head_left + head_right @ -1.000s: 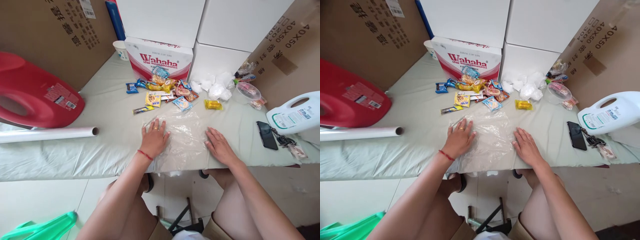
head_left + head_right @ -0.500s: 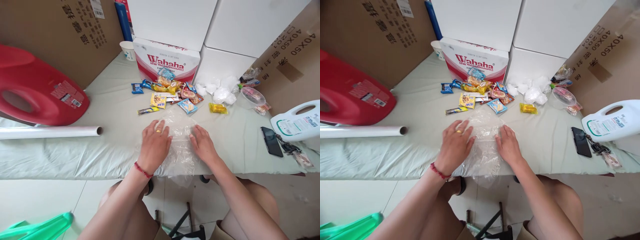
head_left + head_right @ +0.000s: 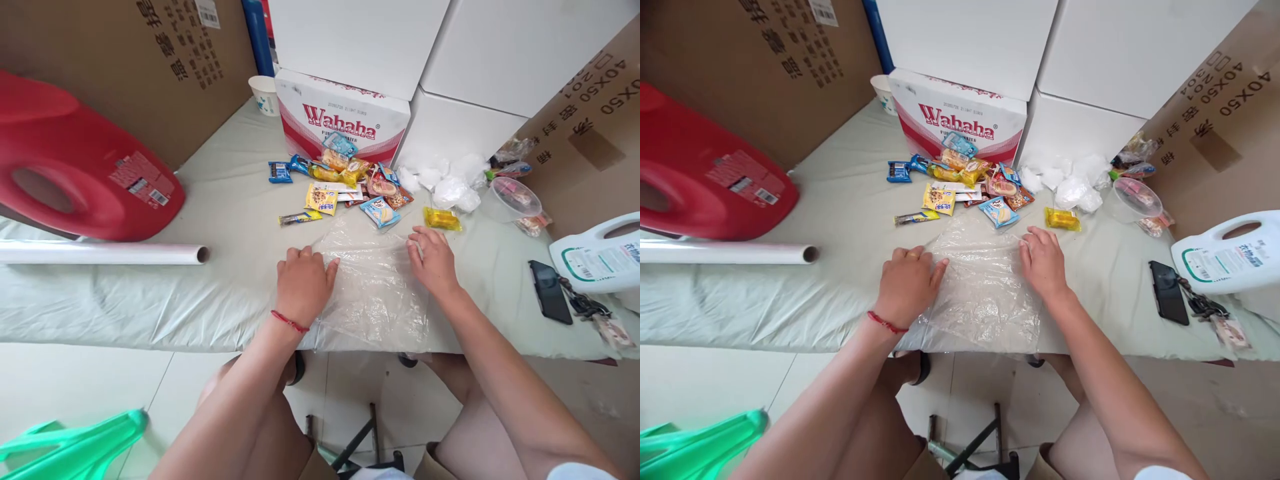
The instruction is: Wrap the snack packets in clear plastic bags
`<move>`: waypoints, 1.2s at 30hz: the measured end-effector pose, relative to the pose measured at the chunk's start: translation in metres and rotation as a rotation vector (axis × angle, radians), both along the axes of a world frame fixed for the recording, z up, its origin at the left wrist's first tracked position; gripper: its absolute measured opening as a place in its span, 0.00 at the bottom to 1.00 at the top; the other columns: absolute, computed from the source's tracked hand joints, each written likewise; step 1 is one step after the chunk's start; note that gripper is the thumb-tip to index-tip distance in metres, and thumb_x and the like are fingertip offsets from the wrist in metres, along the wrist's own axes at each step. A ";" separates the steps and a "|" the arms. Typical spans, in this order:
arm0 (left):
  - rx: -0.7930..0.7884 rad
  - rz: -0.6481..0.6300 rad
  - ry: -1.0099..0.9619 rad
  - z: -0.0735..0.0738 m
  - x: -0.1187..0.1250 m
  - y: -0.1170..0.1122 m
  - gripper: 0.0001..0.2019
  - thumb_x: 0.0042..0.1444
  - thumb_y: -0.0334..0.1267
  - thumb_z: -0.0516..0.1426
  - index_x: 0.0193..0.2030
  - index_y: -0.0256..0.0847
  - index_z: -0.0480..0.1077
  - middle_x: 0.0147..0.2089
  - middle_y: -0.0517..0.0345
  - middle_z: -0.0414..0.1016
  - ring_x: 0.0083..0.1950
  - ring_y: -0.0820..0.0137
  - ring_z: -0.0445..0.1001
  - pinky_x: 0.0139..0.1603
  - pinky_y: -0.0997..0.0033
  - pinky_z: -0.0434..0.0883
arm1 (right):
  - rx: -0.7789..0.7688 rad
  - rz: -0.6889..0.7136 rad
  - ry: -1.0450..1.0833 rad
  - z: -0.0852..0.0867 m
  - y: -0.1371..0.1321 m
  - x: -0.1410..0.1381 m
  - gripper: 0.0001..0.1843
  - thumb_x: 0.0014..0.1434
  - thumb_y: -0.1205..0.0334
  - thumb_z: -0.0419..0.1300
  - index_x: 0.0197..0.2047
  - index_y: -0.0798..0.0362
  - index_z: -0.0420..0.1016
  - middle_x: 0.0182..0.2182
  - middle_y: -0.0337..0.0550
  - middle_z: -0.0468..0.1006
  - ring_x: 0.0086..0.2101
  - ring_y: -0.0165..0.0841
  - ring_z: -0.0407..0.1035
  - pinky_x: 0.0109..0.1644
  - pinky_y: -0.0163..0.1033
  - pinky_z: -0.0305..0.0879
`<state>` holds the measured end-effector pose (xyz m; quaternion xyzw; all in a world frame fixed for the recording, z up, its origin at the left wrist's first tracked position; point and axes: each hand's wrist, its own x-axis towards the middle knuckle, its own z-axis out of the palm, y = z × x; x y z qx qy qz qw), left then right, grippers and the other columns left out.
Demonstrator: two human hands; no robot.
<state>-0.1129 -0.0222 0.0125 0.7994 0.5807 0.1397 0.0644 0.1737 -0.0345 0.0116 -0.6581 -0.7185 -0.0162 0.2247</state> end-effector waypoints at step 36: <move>0.012 -0.171 -0.146 -0.038 0.027 0.061 0.24 0.73 0.42 0.43 0.66 0.36 0.70 0.71 0.44 0.70 0.75 0.55 0.63 0.73 0.47 0.58 | -0.621 0.244 0.026 -0.076 -0.241 -0.095 0.18 0.69 0.65 0.54 0.26 0.46 0.71 0.26 0.39 0.76 0.31 0.36 0.75 0.36 0.42 0.76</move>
